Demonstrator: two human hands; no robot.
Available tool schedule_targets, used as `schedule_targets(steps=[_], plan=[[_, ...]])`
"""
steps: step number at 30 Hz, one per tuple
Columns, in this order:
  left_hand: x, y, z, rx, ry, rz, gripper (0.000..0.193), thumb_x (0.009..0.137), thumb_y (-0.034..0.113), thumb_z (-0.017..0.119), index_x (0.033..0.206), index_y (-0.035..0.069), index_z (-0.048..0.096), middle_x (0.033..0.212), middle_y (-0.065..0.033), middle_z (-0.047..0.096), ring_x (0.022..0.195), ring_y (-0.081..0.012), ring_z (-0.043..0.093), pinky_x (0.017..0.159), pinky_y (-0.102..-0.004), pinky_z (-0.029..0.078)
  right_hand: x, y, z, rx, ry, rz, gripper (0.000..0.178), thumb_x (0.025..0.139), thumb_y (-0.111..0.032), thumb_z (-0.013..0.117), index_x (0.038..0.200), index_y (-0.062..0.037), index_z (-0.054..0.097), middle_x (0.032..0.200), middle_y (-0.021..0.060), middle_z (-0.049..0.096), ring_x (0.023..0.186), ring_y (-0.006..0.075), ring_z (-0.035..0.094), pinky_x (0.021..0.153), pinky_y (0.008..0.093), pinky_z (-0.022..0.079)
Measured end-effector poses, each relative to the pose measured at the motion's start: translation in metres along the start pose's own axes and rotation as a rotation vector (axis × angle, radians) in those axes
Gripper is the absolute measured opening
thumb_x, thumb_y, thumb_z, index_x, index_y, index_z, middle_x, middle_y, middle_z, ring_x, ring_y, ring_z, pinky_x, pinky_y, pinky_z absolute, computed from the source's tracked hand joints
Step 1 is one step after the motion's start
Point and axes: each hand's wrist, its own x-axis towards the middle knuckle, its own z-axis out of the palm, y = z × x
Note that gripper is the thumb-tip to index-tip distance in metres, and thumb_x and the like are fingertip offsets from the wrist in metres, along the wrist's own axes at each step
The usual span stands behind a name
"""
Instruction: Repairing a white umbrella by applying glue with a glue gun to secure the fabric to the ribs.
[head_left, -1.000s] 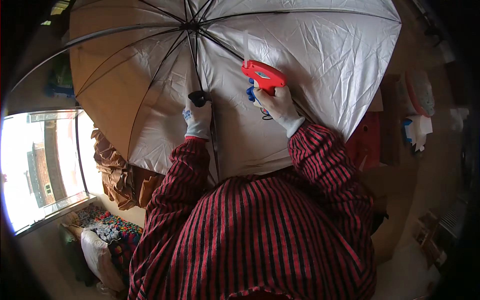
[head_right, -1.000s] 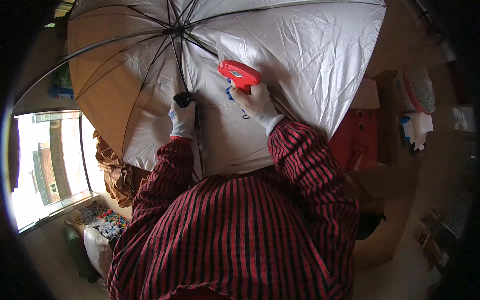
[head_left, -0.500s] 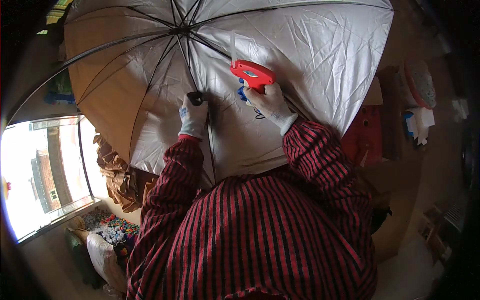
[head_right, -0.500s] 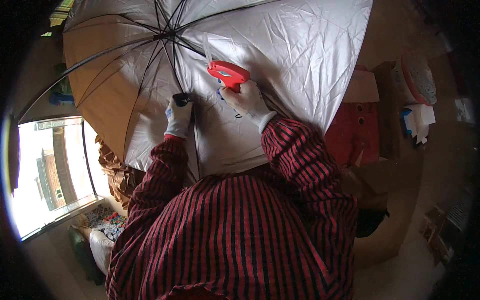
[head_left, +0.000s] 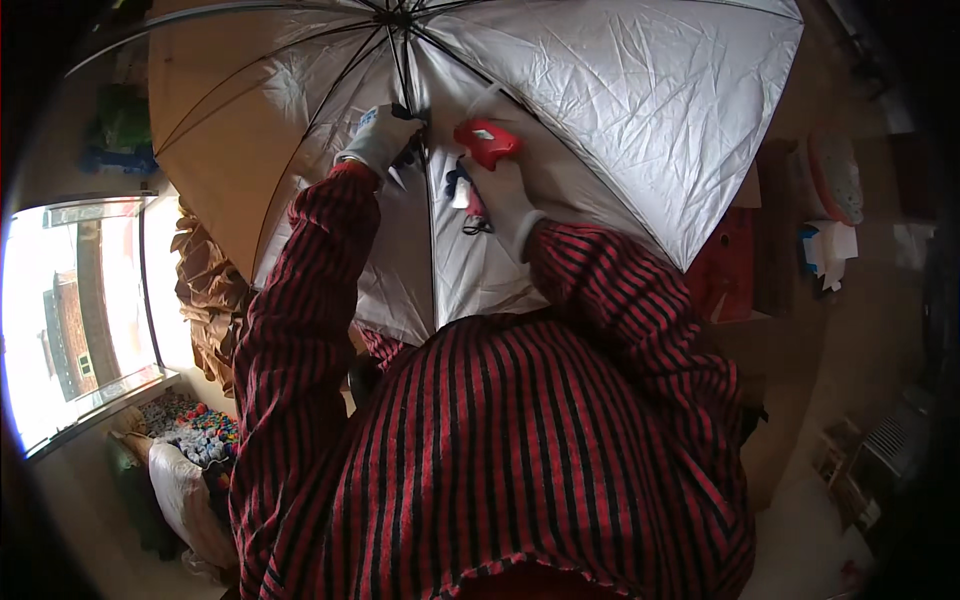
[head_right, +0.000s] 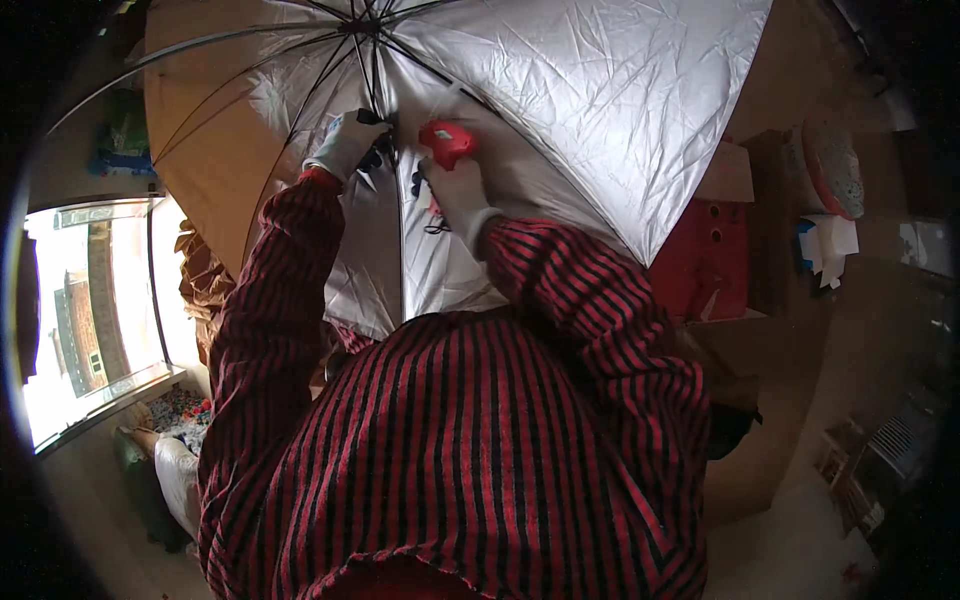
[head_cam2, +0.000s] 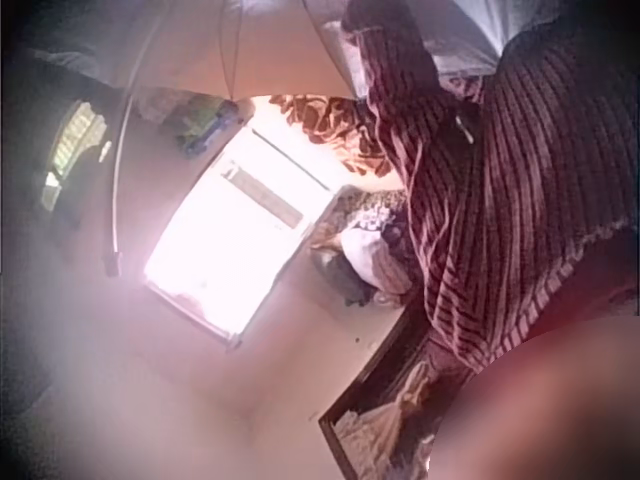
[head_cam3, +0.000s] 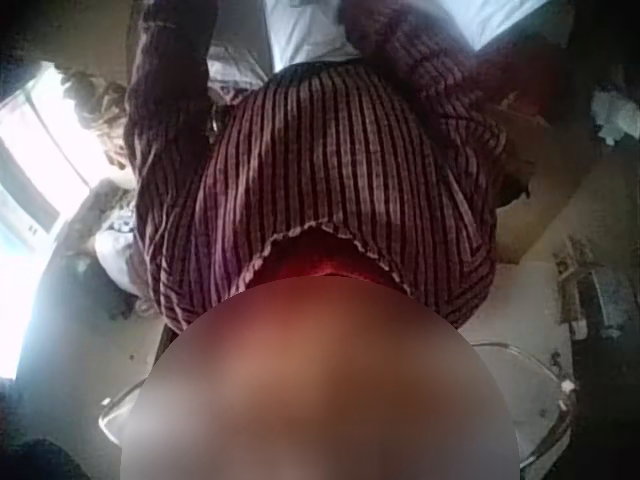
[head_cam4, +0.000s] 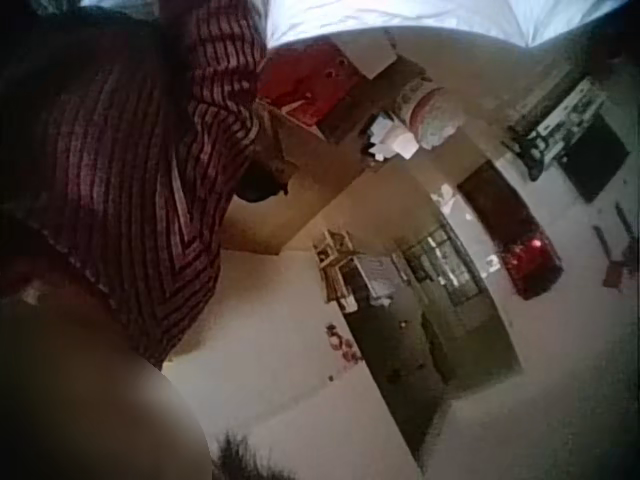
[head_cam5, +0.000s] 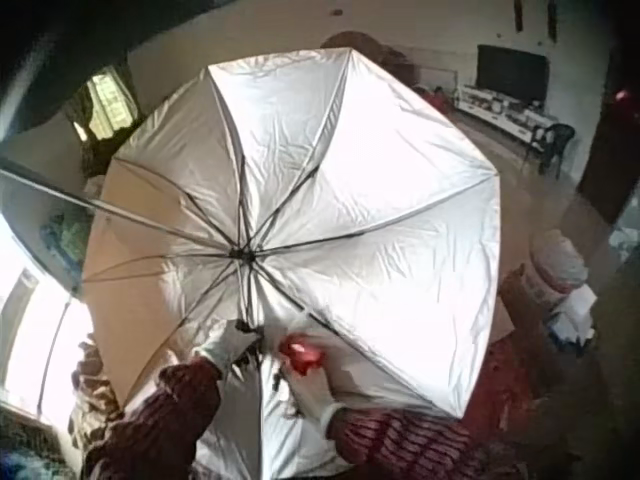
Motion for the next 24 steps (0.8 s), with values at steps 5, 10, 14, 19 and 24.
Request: schedule_targets(steps=[5,10,14,19,24], plan=[[-0.01,0.027,-0.002,0.134,-0.019,-0.046,0.041,0.072,0.029,0.068,0.098,-0.003,0.064,0.083,-0.0157,0.068,0.074,-0.0276,0.067,0.065,-0.0368,0.053,-0.004,0.024,0.033,0.436,0.079,0.016,0.017,0.082,-0.017,0.061,0.08,-0.0002,0.057,0.063,0.0025,0.056,0.053,0.0135,0.055,0.051,0.0309,0.047],[-0.007,0.023,-0.006,0.03,-0.108,-0.058,0.043,0.071,0.028,0.068,0.099,-0.004,0.063,0.083,-0.0165,0.068,0.074,-0.0281,0.067,0.065,-0.0375,0.053,-0.013,0.045,0.047,0.475,-0.13,0.09,0.01,0.084,-0.012,0.06,0.087,-0.0027,0.056,0.071,0.0038,0.058,0.059,0.015,0.059,0.053,0.0299,0.049],[-0.01,0.029,-0.011,0.027,-0.131,-0.083,0.041,0.07,0.027,0.068,0.096,-0.004,0.063,0.083,-0.0182,0.067,0.073,-0.0277,0.067,0.063,-0.0371,0.053,-0.017,0.03,0.039,0.551,-0.162,0.199,0.007,0.085,-0.01,0.058,0.084,-0.0035,0.055,0.068,0.0037,0.057,0.057,0.0152,0.058,0.051,0.0299,0.048],[0.004,0.021,-0.005,0.298,-0.18,0.26,0.027,0.074,0.024,0.064,0.088,0.001,0.065,0.075,-0.013,0.066,0.065,-0.0254,0.064,0.059,-0.0349,0.052,-0.022,0.008,0.031,0.485,-0.098,0.18,0.006,0.085,-0.008,0.056,0.082,-0.0029,0.054,0.066,0.0041,0.056,0.055,0.0166,0.057,0.051,0.0304,0.049],[0.023,-0.015,-0.003,0.237,-0.105,0.407,0.017,0.077,0.016,0.063,0.074,-0.001,0.064,0.06,-0.0097,0.062,0.046,-0.0209,0.059,0.044,-0.0328,0.048,-0.021,0.015,0.025,0.342,-0.182,0.161,0.017,0.087,-0.015,0.06,0.097,-0.002,0.055,0.079,0.0043,0.061,0.064,0.0153,0.061,0.057,0.0304,0.052]])
